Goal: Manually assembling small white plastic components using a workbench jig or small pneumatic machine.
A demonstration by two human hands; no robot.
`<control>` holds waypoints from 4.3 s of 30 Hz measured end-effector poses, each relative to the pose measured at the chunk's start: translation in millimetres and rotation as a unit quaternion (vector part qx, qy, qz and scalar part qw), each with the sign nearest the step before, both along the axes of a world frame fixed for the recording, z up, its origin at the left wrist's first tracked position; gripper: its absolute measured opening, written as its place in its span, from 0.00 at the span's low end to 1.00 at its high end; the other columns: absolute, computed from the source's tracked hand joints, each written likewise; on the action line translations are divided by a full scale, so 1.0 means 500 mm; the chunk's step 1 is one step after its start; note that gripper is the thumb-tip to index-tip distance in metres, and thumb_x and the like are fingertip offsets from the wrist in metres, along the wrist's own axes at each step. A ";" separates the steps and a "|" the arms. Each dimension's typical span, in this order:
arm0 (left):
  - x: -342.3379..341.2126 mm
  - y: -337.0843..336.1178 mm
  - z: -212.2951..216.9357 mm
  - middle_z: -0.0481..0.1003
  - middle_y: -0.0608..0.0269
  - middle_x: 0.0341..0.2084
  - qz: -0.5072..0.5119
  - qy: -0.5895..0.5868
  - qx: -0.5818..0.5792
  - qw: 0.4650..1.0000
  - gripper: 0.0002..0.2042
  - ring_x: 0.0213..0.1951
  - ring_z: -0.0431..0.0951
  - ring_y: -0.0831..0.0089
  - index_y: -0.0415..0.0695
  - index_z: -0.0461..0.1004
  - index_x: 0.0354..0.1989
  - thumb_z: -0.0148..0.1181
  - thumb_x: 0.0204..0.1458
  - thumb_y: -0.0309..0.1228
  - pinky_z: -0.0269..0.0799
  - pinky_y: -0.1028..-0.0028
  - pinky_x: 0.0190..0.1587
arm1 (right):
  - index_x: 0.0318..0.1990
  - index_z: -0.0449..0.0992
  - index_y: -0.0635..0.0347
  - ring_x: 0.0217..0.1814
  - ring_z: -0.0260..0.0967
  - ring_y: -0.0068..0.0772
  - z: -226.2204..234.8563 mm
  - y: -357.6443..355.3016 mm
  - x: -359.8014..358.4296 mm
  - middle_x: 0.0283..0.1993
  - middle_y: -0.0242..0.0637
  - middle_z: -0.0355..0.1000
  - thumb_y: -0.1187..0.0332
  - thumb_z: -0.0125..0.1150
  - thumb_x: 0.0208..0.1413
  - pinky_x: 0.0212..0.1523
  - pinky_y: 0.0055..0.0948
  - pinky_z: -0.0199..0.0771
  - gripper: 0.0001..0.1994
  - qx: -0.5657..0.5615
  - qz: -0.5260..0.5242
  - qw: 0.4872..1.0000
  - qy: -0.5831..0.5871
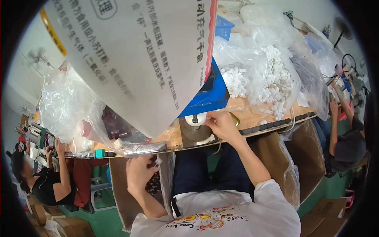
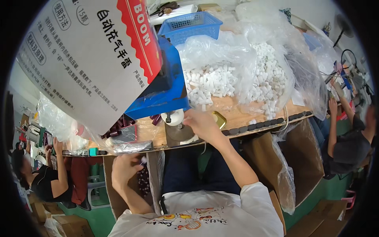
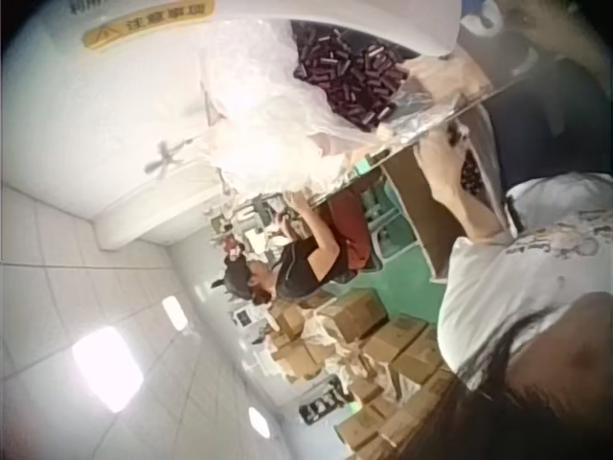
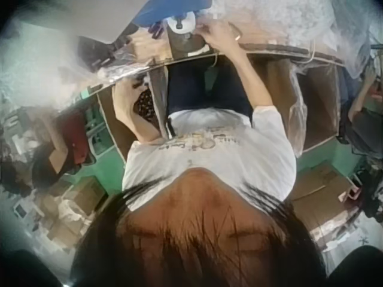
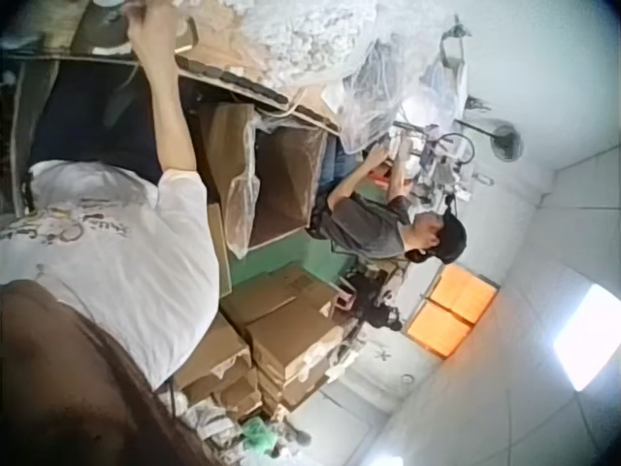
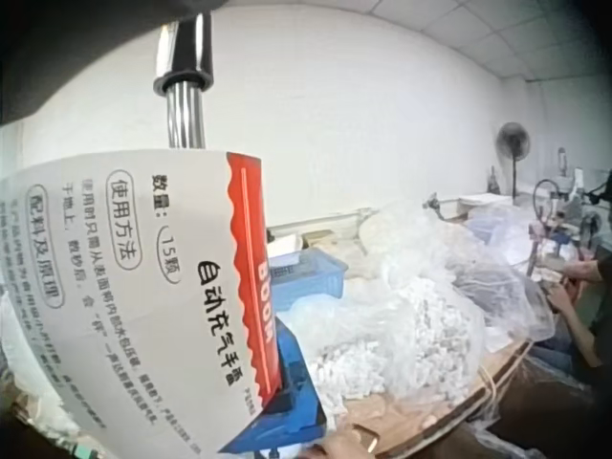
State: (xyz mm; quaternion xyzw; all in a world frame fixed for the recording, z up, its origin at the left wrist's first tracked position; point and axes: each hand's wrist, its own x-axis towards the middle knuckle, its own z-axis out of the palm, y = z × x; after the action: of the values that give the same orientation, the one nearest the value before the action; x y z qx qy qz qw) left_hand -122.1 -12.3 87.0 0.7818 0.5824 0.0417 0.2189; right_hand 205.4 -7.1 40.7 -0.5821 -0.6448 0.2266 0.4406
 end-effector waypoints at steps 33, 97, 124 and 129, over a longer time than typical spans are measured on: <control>0.287 0.110 -0.177 0.81 0.51 0.36 -0.102 -0.427 0.172 0.882 0.13 0.36 0.82 0.55 0.37 0.82 0.40 0.73 0.44 0.23 0.74 0.67 0.37 | 0.28 0.81 0.62 0.52 0.68 0.47 -0.105 -0.144 0.228 0.40 0.45 0.74 0.69 0.70 0.47 0.54 0.51 0.63 0.06 0.007 -0.436 0.875 -0.209; -0.002 -0.009 -0.028 0.81 0.49 0.32 0.030 0.103 0.095 0.990 0.20 0.37 0.82 0.51 0.41 0.82 0.41 0.75 0.39 0.35 0.75 0.60 0.42 | 0.42 0.80 0.60 0.38 0.76 0.48 -0.047 0.004 -0.054 0.35 0.44 0.79 0.74 0.67 0.49 0.39 0.39 0.73 0.12 0.014 -0.044 0.998 0.030; 0.285 0.085 -0.142 0.78 0.52 0.35 -0.110 -0.364 0.216 0.899 0.13 0.41 0.76 0.50 0.37 0.79 0.40 0.67 0.44 0.19 0.71 0.58 0.42 | 0.33 0.84 0.61 0.41 0.71 0.34 -0.099 -0.083 0.168 0.40 0.39 0.74 0.74 0.71 0.48 0.43 0.30 0.71 0.04 0.101 -0.196 0.970 0.108; 0.303 0.077 -0.150 0.79 0.52 0.35 -0.099 -0.364 0.261 0.889 0.13 0.41 0.78 0.52 0.38 0.79 0.40 0.70 0.43 0.22 0.72 0.62 0.41 | 0.34 0.83 0.62 0.41 0.72 0.35 -0.127 -0.067 0.117 0.42 0.39 0.75 0.77 0.69 0.49 0.44 0.30 0.71 0.05 0.092 -0.163 0.979 -0.086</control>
State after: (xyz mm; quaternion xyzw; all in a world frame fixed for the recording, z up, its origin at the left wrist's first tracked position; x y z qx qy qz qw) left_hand 29.5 26.0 12.3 0.7944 0.3497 0.4517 0.2063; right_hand 264.0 -40.6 -22.8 -0.6532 -0.5951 0.0407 0.4664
